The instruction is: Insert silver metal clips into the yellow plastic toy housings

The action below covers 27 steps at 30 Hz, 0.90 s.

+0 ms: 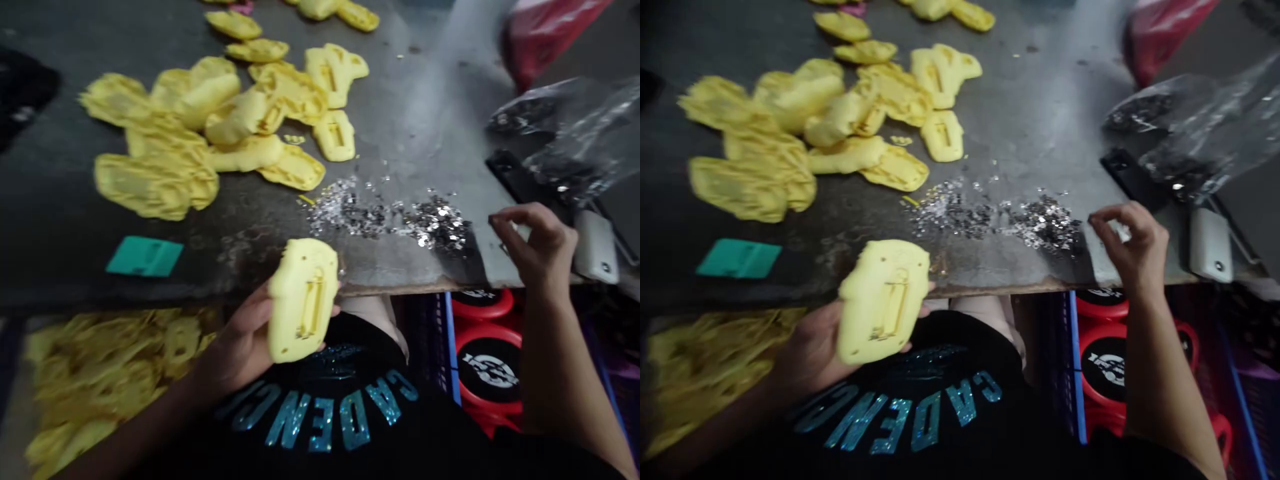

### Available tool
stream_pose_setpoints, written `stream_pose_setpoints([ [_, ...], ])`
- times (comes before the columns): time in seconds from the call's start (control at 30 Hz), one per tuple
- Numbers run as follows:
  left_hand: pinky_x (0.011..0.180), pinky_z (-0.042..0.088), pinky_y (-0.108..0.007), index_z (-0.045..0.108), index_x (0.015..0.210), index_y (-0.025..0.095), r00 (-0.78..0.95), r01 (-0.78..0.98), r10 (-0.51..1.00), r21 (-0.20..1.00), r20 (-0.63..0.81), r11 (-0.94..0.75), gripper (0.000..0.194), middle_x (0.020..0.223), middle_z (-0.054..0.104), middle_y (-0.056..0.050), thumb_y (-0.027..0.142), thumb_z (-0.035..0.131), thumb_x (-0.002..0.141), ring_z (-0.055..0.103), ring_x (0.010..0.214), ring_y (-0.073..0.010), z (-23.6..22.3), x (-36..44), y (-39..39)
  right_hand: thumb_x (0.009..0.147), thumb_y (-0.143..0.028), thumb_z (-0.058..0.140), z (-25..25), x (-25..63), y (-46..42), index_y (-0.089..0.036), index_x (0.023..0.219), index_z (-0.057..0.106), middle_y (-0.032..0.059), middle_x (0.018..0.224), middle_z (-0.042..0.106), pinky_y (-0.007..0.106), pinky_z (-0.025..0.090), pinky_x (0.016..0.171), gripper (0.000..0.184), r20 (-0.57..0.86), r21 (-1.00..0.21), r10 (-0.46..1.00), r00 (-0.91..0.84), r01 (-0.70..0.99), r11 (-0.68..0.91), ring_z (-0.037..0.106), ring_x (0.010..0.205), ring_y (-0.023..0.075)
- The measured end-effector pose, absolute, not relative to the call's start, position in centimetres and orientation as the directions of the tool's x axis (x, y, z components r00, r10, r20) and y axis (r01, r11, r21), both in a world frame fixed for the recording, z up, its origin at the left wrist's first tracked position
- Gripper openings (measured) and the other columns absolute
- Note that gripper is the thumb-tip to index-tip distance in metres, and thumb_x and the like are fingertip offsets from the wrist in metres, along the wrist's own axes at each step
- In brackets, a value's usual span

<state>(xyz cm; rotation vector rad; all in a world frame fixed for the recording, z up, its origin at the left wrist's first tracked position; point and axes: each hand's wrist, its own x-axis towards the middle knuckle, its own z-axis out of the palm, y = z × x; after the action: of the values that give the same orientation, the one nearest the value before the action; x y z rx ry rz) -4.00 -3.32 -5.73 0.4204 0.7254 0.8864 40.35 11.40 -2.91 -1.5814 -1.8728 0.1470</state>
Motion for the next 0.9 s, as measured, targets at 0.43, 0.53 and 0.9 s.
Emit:
stream_pose_setpoints([
  [0.43, 0.111, 0.072, -0.045, 0.083, 0.141, 0.030, 0.331, -0.665, 0.902, 0.610, -0.278, 0.432, 0.046, 0.147, 0.086, -0.004, 0.052, 0.087, 0.101, 0.081, 0.138, -0.0335, -4.5, -4.8, -5.2, 0.107, -0.033, 0.069, -6.5, 27.9, 15.1, -0.038, 0.105, 0.083, 0.0062, 0.111, 0.078, 0.065, 0.046, 0.107, 0.015, 0.364, -0.160, 0.842, -0.398, 0.864, 0.478, 0.063, 0.117, 0.0379],
  [0.53, 0.123, 0.065, -0.051, 0.083, 0.139, 0.029, 0.349, -0.662, 0.894, 0.602, -0.279, 0.447, 0.044, 0.148, 0.085, -0.004, 0.051, 0.088, 0.101, 0.077, 0.146, -0.0338, -4.5, -5.0, -5.1, 0.108, -0.033, 0.068, -5.9, 27.7, 15.2, -0.036, 0.098, 0.078, 0.0053, 0.109, 0.078, 0.062, 0.046, 0.105, 0.015, 0.337, -0.116, 0.834, -0.438, 0.859, 0.498, 0.062, 0.115, 0.0369],
  [0.9, 0.118, 0.068, -0.048, 0.079, 0.141, 0.026, 0.355, -0.673, 0.875, 0.560, -0.329, 0.483, 0.056, 0.145, 0.087, -0.002, 0.046, 0.100, 0.092, 0.082, 0.137, -0.0310, -3.9, -4.2, -3.8, 0.113, -0.029, 0.068, -7.0, 29.6, 4.0, -0.046, 0.128, 0.078, 0.0010, 0.112, 0.086, 0.056, 0.046, 0.100, 0.025, 0.340, -0.126, 0.819, -0.463, 0.840, 0.528, 0.070, 0.102, 0.0311],
])
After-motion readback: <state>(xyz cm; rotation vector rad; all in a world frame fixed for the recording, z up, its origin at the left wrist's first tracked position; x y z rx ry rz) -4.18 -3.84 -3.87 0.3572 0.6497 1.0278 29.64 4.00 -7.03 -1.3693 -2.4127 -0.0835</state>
